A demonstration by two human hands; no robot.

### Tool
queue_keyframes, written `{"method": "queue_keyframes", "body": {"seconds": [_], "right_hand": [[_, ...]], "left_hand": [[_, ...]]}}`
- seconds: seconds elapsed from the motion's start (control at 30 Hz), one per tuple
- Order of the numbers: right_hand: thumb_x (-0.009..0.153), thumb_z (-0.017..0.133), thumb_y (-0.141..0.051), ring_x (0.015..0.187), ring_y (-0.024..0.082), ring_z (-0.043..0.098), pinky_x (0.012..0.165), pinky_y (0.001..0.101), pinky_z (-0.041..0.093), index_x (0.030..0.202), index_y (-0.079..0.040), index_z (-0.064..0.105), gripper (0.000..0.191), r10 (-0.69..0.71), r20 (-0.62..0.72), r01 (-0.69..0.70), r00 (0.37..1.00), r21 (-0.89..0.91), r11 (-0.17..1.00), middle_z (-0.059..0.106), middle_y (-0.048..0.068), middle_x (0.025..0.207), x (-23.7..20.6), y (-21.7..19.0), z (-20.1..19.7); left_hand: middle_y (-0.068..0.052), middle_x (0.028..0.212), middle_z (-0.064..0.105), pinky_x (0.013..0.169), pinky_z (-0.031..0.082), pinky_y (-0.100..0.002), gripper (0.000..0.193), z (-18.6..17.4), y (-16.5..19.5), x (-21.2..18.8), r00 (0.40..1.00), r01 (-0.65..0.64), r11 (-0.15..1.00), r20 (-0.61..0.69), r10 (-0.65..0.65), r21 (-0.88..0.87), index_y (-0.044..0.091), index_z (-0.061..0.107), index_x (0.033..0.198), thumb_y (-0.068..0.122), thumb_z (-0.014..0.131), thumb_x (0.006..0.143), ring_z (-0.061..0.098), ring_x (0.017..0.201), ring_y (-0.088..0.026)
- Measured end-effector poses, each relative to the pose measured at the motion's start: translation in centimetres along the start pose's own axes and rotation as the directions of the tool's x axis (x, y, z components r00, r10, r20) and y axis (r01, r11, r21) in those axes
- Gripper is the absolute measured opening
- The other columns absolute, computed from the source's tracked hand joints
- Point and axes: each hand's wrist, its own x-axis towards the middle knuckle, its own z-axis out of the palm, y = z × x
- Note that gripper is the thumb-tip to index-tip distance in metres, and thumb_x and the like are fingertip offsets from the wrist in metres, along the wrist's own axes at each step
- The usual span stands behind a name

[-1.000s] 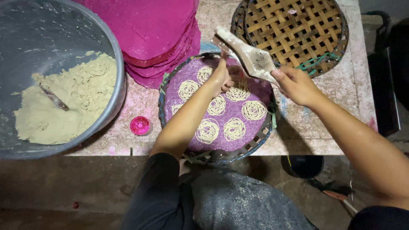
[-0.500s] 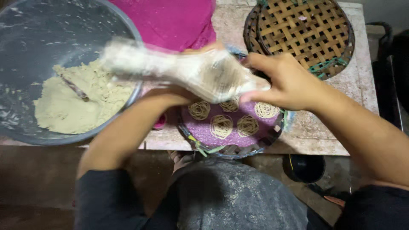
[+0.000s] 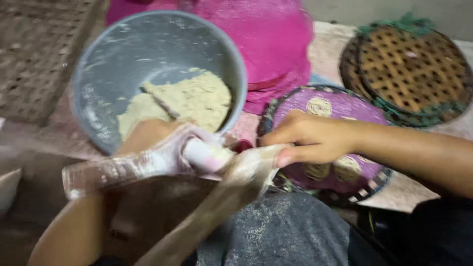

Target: The person presses dough through a wooden hand-held noodle press over a pink tray, forming round noodle nests one after another. They refill the press with dough from a large basin between presses, then stack finished trays with woven bamboo lids.

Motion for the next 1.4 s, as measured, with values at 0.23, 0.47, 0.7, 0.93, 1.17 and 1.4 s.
{"method": "queue_keyframes", "body": {"seconds": [0.23,0.47,0.7,0.93,1.17,1.4], "right_hand": [[0.092,0.071,-0.041,0.070,0.021,0.065,0.061,0.0373,0.051,0.095,-0.016,0.068,0.026,-0.231,0.005,0.059,0.973,-0.971,0.230,0.066,0.004,0.077,6.2,4.4,-5.0],[0.084,0.078,-0.026,0.095,0.027,0.069,0.084,0.0384,0.052,0.118,-0.022,0.069,0.036,-0.560,-0.144,-0.145,0.816,-0.988,0.042,0.065,0.008,0.110,17.4,8.0,-4.8],[0.088,0.073,-0.030,0.096,0.044,0.067,0.083,0.0527,0.053,0.118,-0.004,0.065,0.040,0.427,-0.326,-0.534,0.843,-0.427,0.729,0.071,0.025,0.103,28.0,20.6,5.4],[0.094,0.055,-0.019,0.089,0.047,0.070,0.077,0.0570,0.054,0.120,0.002,0.058,0.034,0.542,-0.247,-0.563,0.804,-0.609,0.559,0.071,0.029,0.096,32.8,25.9,4.0],[0.092,0.054,-0.020,0.091,0.042,0.071,0.076,0.0543,0.057,0.105,-0.007,0.070,0.024,0.507,-0.131,-0.394,0.852,-0.798,0.456,0.073,0.021,0.098,34.7,25.7,3.1],[0.089,0.060,-0.008,0.088,0.038,0.074,0.074,0.0474,0.060,0.101,0.000,0.075,0.021,0.538,-0.049,-0.380,0.841,-0.762,0.525,0.074,0.022,0.096,37.3,26.7,7.7]], "left_hand": [[-0.015,0.134,0.070,0.107,0.046,-0.036,0.063,-1.7,-5.4,-7.6,0.975,-0.109,0.994,-0.199,0.103,-0.018,-0.003,0.065,0.129,-0.012,0.049,0.069,0.065,0.125,-0.024],[-0.013,0.093,0.068,0.077,0.054,-0.038,0.021,5.4,-5.7,-1.8,0.894,-0.294,0.360,-0.388,-0.224,-0.885,-0.003,0.067,0.113,0.013,0.065,0.101,0.068,0.086,-0.022],[-0.003,0.086,0.060,0.060,0.045,-0.029,0.011,0.4,-10.3,-6.0,0.145,-0.191,0.924,-0.940,-0.308,-0.332,0.004,0.062,0.107,0.008,0.064,0.096,0.056,0.070,-0.012],[-0.006,0.099,0.065,0.084,0.052,-0.031,0.022,0.0,-9.3,-4.9,-0.161,-0.137,0.990,-0.987,-0.003,0.019,0.005,0.058,0.111,0.002,0.073,0.094,0.063,0.091,-0.014],[-0.008,0.101,0.068,0.086,0.054,-0.033,0.037,-0.3,-8.9,-5.2,-0.102,-0.006,0.998,-0.993,-0.065,-0.065,0.003,0.059,0.120,0.007,0.077,0.088,0.068,0.093,-0.019],[-0.010,0.108,0.066,0.086,0.055,-0.034,0.034,-0.3,-8.9,-5.2,-0.126,0.045,0.998,-0.991,-0.039,-0.045,0.005,0.060,0.118,0.007,0.079,0.090,0.068,0.097,-0.020]]}}
